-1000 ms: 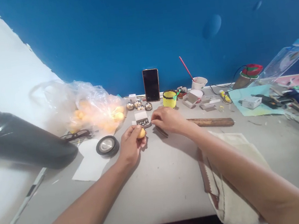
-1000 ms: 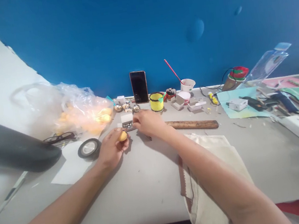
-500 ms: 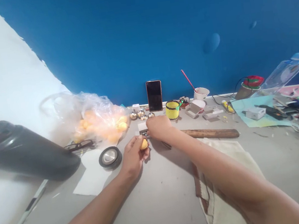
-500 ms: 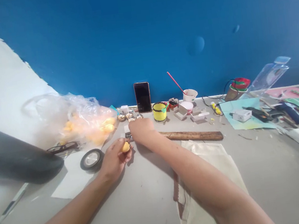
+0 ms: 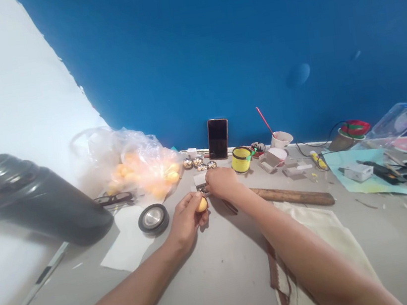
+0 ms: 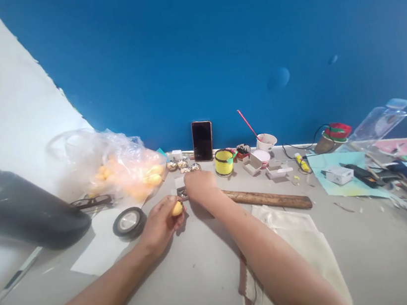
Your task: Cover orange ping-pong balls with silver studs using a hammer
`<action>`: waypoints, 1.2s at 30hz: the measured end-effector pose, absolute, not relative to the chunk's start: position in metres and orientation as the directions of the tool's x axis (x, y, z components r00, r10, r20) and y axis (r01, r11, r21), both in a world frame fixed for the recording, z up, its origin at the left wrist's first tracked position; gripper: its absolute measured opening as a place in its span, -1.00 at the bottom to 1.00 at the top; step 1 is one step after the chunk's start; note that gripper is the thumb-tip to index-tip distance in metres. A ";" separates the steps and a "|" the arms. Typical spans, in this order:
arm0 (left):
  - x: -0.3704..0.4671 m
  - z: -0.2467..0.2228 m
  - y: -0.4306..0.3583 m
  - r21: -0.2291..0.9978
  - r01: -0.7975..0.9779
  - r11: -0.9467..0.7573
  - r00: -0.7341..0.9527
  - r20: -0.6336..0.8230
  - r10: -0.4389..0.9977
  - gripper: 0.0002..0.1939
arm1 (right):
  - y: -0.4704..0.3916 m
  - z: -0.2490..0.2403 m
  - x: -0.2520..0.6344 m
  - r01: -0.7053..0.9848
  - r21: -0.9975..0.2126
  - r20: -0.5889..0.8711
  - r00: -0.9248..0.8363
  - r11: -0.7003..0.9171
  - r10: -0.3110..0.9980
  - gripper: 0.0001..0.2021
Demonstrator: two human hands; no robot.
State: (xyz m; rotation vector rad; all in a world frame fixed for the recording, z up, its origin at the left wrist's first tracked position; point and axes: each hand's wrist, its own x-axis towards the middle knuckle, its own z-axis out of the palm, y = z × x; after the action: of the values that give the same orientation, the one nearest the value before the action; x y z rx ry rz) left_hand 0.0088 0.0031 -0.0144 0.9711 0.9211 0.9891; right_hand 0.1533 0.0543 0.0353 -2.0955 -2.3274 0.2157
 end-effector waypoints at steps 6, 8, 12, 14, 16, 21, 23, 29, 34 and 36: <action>0.009 -0.018 0.005 0.944 -0.225 0.241 0.282 -0.174 0.944 -0.53 | 0.057 0.027 0.148 0.990 -0.104 -0.091 -0.102 0.092 0.991 -0.71; 0.009 -0.019 0.005 0.944 -0.230 0.237 0.278 -0.170 0.946 -0.52 | 0.056 0.024 0.147 0.989 -0.110 -0.084 -0.108 0.099 0.991 -0.73; 0.009 -0.019 0.005 0.944 -0.227 0.237 0.281 -0.170 0.945 -0.53 | 0.055 0.024 0.148 0.984 -0.140 -0.061 -0.124 0.114 0.990 -0.73; 0.008 -0.019 0.004 0.948 -0.215 0.236 0.282 -0.172 0.944 -0.54 | 0.054 0.026 0.149 0.981 -0.152 -0.055 -0.127 0.117 0.990 -0.73; 0.008 -0.018 0.004 0.950 -0.201 0.239 0.289 -0.176 0.941 -0.54 | 0.052 0.029 0.150 0.975 -0.180 -0.052 -0.138 0.126 0.989 -0.73; 0.008 -0.018 0.004 0.942 -0.227 0.245 0.283 -0.177 0.943 -0.55 | 0.050 0.037 0.157 0.941 -0.308 -0.035 -0.160 0.141 0.987 -0.80; 0.008 -0.019 0.004 0.940 -0.237 0.246 0.285 -0.175 0.943 -0.55 | 0.050 0.037 0.160 0.926 -0.346 -0.010 -0.165 0.152 0.986 -0.83; 0.008 -0.016 0.004 0.947 -0.203 0.247 0.301 -0.179 0.936 -0.55 | 0.053 0.029 0.164 0.878 -0.448 0.058 -0.162 0.170 0.985 -0.94; 0.009 -0.011 0.002 0.955 -0.186 0.231 0.308 -0.167 0.937 -0.56 | 0.054 0.025 0.165 0.852 -0.486 0.083 -0.177 0.195 0.981 -0.84; 0.009 -0.010 0.002 0.957 -0.177 0.229 0.315 -0.165 0.935 -0.56 | 0.054 0.023 0.165 0.849 -0.484 0.074 -0.202 0.212 0.977 -0.81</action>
State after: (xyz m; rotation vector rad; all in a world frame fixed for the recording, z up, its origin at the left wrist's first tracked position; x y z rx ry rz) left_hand 0.0092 0.0017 -0.0104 1.0394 0.9270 0.9396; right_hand 0.1651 0.0538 0.0233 -1.7008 -2.1295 0.4830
